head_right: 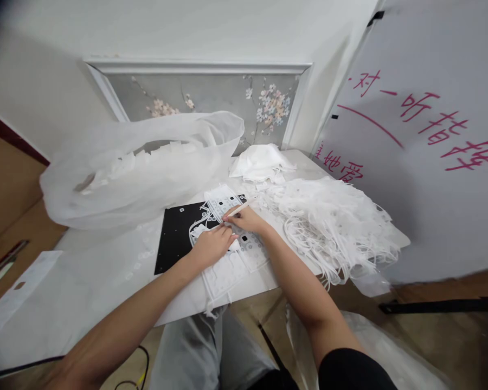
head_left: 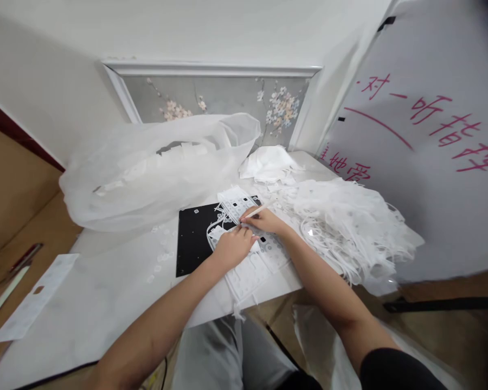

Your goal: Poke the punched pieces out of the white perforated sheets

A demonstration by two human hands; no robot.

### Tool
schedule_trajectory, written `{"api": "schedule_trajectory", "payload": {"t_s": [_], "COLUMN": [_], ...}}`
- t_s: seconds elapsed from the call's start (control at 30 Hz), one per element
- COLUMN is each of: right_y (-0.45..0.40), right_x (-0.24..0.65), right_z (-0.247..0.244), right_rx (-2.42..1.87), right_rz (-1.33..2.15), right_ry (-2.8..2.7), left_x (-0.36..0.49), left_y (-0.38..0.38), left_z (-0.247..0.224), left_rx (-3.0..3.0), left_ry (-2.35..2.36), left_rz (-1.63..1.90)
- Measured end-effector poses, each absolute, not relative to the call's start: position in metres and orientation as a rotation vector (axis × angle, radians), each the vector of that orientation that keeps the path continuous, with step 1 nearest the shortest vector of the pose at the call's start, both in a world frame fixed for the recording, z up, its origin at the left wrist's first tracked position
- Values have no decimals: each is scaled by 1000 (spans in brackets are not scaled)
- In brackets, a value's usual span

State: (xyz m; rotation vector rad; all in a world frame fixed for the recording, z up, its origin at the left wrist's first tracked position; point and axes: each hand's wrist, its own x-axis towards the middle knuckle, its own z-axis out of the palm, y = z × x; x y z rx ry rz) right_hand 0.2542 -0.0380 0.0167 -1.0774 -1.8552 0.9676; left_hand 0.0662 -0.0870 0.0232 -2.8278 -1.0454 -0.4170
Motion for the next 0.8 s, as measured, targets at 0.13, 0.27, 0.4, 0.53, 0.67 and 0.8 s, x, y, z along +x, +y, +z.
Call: {"api": "schedule_trajectory", "payload": {"t_s": [0.13,0.27,0.4,0.53,0.67,0.8], "right_y": [-38,-41,-42,-37,-35,-40], "right_x": [257,258,260,262,262,260], "right_z": [17,19,20,10,2,0], "right_rx": [-1094,-1065,-1014,-914,-818,-821], "right_rz": [926,865,752,512,242,71], "right_ry": [-1907,-1994,-2118,-2262,-2359,-2432], "left_x": [62,62,64,64,60,57], "left_y": [-85,-86,-87,-85,-82,-78], "left_z": [25,28,30,31,33,32], "left_rx": [-2852,-2862,-2858,-2883,-2919,-2945], "left_ry": [-978,-992,-1066,-1072,-1084,-1103], "left_rz": [-399,-352,-303,-272,-257,-271]}}
